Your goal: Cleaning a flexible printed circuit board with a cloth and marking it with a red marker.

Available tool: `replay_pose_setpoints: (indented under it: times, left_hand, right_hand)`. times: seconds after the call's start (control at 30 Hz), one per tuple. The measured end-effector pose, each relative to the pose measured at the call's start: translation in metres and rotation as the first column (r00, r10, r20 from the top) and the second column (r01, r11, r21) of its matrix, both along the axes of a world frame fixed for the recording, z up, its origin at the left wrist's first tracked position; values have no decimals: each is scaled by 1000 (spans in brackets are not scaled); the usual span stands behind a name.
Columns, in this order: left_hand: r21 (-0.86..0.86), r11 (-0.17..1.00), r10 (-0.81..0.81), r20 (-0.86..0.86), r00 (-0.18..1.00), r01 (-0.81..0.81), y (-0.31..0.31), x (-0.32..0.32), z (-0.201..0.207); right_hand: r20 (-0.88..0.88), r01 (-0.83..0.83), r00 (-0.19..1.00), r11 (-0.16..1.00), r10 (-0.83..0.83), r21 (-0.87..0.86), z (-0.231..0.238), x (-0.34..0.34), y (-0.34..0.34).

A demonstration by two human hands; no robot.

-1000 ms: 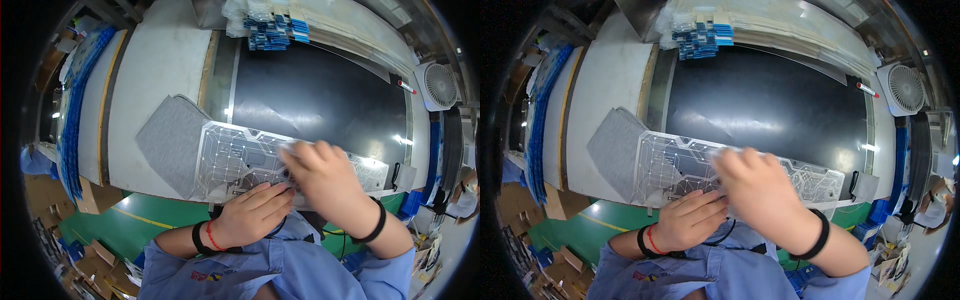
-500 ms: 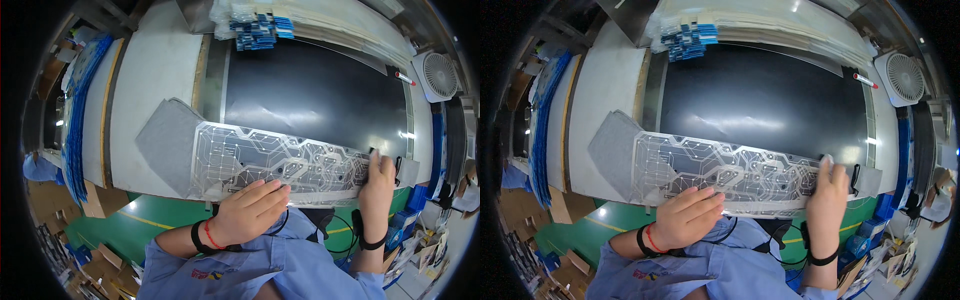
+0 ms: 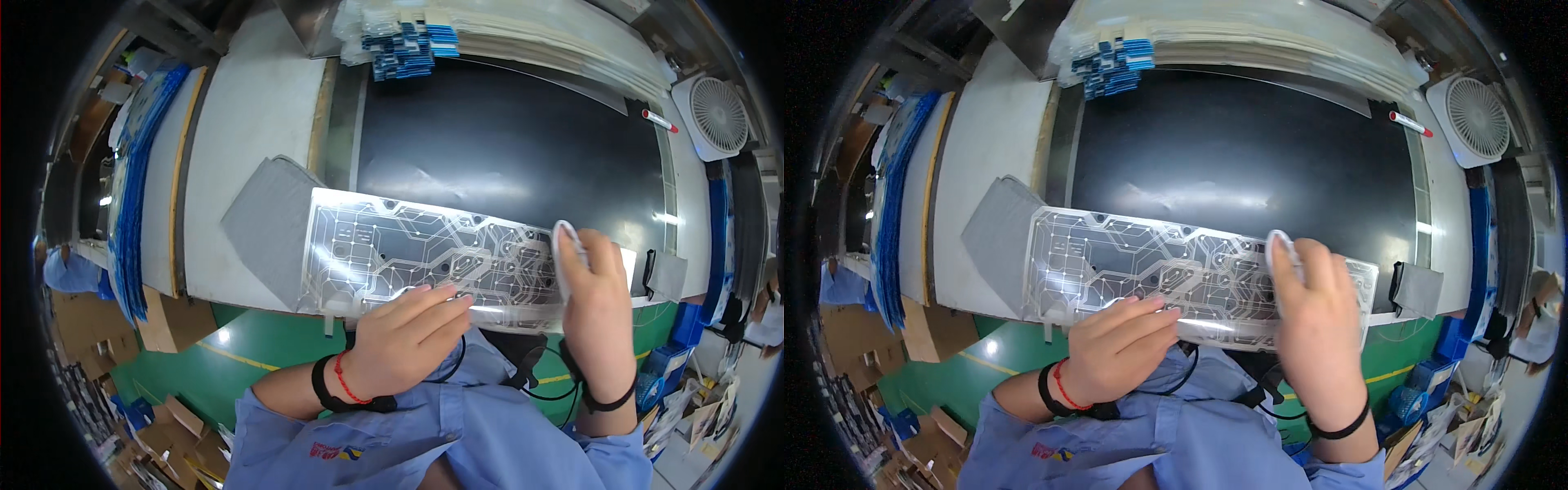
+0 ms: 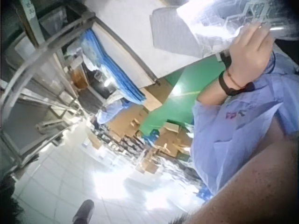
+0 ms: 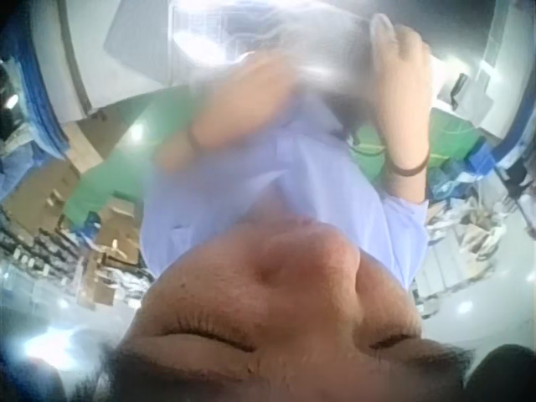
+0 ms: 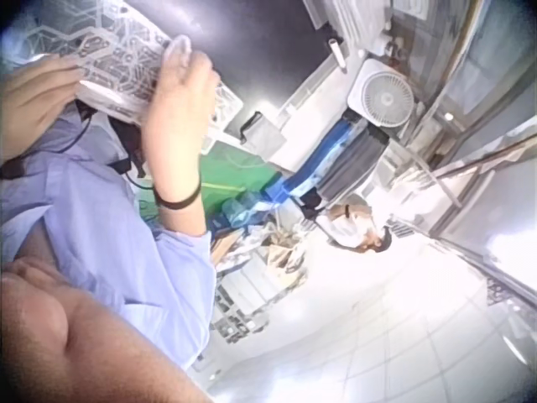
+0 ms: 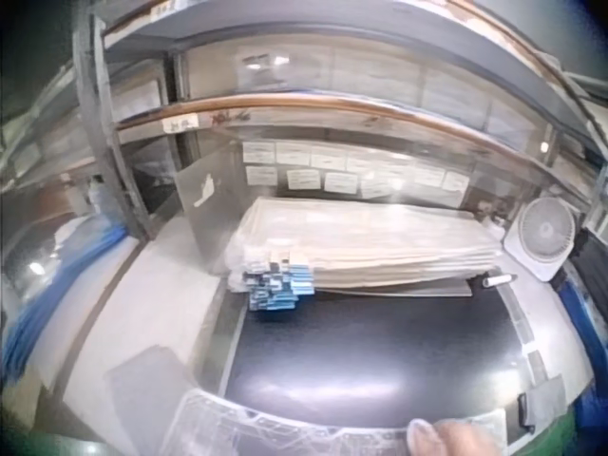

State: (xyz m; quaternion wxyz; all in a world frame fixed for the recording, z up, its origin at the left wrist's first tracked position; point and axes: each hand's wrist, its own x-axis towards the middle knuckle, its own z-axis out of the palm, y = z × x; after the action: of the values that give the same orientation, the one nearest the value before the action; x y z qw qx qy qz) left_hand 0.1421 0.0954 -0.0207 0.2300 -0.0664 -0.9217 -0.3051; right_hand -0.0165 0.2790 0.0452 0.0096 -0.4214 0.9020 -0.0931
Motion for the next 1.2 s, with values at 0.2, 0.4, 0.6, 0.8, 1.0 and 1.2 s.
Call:
replay_pose_setpoints:
  times: [0.2,0.4,0.6,0.8,1.0,1.2]
  left_hand:
    - [-6,999,50,-52,997,-50,-5,-5,18]
    - [-171,980,96,-36,995,-101,-16,-27,83]
    - [-196,947,228,-146,963,-253,-64,-100,94]
    - [-130,918,377,-7,926,-374,-118,-100,97]
    - [117,925,316,291,903,-361,-144,-99,92]
    - [74,941,273,416,867,-331,-132,-111,53]
  right_hand:
    - [-14,92,995,989,-94,-113,21,-3,34]
    - [-267,56,931,823,-247,-565,50,12,103]
    - [-280,236,871,845,-403,-480,41,-2,143]
    - [-92,282,947,933,-308,-223,-41,-39,134]
    - [-259,119,955,986,-146,-118,-61,-31,68]
    - [-207,-163,971,968,123,-191,-54,-6,16]
